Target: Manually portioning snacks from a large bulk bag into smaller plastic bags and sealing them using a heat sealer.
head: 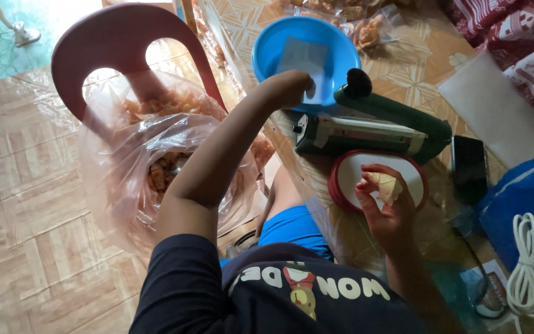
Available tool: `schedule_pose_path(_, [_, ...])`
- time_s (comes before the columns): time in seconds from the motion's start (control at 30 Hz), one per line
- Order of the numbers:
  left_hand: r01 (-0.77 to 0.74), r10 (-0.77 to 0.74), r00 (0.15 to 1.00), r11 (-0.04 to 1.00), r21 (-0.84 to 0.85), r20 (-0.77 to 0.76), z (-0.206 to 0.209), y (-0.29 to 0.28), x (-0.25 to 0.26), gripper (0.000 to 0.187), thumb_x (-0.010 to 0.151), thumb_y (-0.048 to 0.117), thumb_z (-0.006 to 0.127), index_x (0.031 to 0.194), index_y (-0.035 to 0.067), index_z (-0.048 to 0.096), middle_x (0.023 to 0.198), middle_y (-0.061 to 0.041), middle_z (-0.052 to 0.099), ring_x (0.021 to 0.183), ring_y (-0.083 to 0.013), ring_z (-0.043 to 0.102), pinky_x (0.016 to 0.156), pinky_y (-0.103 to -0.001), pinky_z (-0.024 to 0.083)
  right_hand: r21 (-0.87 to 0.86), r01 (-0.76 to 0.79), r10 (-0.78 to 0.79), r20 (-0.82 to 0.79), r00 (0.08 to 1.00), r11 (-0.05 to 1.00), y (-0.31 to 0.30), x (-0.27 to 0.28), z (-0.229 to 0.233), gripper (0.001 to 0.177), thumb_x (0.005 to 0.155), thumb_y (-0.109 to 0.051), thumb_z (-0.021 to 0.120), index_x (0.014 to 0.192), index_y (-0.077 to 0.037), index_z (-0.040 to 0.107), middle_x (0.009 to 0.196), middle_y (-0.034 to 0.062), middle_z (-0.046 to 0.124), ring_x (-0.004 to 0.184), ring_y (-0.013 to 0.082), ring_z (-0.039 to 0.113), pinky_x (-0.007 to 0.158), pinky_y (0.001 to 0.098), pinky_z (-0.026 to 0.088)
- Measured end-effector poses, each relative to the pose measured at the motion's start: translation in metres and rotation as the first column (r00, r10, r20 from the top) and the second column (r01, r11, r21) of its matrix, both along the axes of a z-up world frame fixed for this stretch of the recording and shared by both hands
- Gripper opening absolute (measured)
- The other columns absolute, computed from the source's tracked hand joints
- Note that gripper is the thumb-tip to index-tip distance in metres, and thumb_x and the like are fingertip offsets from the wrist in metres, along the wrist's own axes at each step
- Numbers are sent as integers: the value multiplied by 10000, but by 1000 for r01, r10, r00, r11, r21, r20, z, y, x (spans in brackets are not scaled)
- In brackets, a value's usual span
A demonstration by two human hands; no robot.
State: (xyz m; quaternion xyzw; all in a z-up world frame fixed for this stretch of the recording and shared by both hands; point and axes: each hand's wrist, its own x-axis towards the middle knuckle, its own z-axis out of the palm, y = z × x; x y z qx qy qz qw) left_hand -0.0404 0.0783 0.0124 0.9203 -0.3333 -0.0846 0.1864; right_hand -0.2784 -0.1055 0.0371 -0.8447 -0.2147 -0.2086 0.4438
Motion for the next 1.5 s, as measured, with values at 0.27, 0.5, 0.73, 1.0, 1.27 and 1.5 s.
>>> schedule_pose_path(0.27, [23, 24, 999, 368, -929, 35, -9, 26, 5, 287, 876, 127, 489, 1153, 60, 515, 781, -89, 494, 643, -153, 515, 609, -247, 474, -44, -42, 38, -77, 996, 998, 18, -3, 11, 280, 761, 6, 600, 1027, -15, 515, 975, 97, 581, 813, 181, 582, 730, 252, 478])
schedule_pose_path(0.5, [-11, 377, 926, 81, -997, 20, 3, 109, -60, 158, 811, -15, 594, 962, 30, 585, 829, -90, 657, 694, -165, 678, 594, -235, 584, -331, -434, 404, -159, 901, 838, 70, 21, 11, 278, 711, -37, 641, 975, -5, 560, 986, 119, 581, 779, 228, 585, 639, 294, 472])
schedule_pose_path(0.73, [-57, 507, 856, -109, -992, -105, -45, 185, -180, 207, 756, -110, 596, 908, 30, 582, 780, -45, 571, 608, -97, 523, 556, -206, 475, -685, -574, 350, -456, 818, 449, 169, 92, -77, 153, 789, -301, 563, 785, -155, 518, 783, 42, 607, 627, 244, 570, 545, 377, 423])
schedule_pose_path(1.0, [-505, 706, 332, -427, -750, -626, -95, 237, -325, 244, 663, 34, 782, 844, -34, 633, 685, -190, 646, 545, -182, 625, 496, -275, 548, -737, -607, 76, -615, 785, 299, 265, 148, -253, 387, 776, -385, 533, 1092, -164, 510, 1037, 184, 588, 973, 382, 575, 826, 475, 470])
schedule_pose_path(1.27, [-630, 556, 234, -538, -559, -798, -140, 246, -396, 148, 711, 27, 724, 845, 0, 667, 694, -137, 648, 590, -169, 632, 576, -279, 552, -697, -570, -232, -698, 678, 434, 300, 109, -181, 453, 869, -373, 276, 1119, -118, 555, 1170, 156, 564, 1158, 311, 476, 1025, 421, 283])
schedule_pose_path(1.5, [-644, 462, 323, -532, -550, -826, -123, 238, -388, 130, 724, 15, 700, 847, -11, 668, 698, -101, 640, 602, -146, 632, 592, -277, 560, -644, -465, -217, -697, 683, 607, 292, 171, -268, 441, 898, -337, 302, 1236, -84, 429, 1222, 163, 506, 1214, 299, 404, 1051, 421, 222])
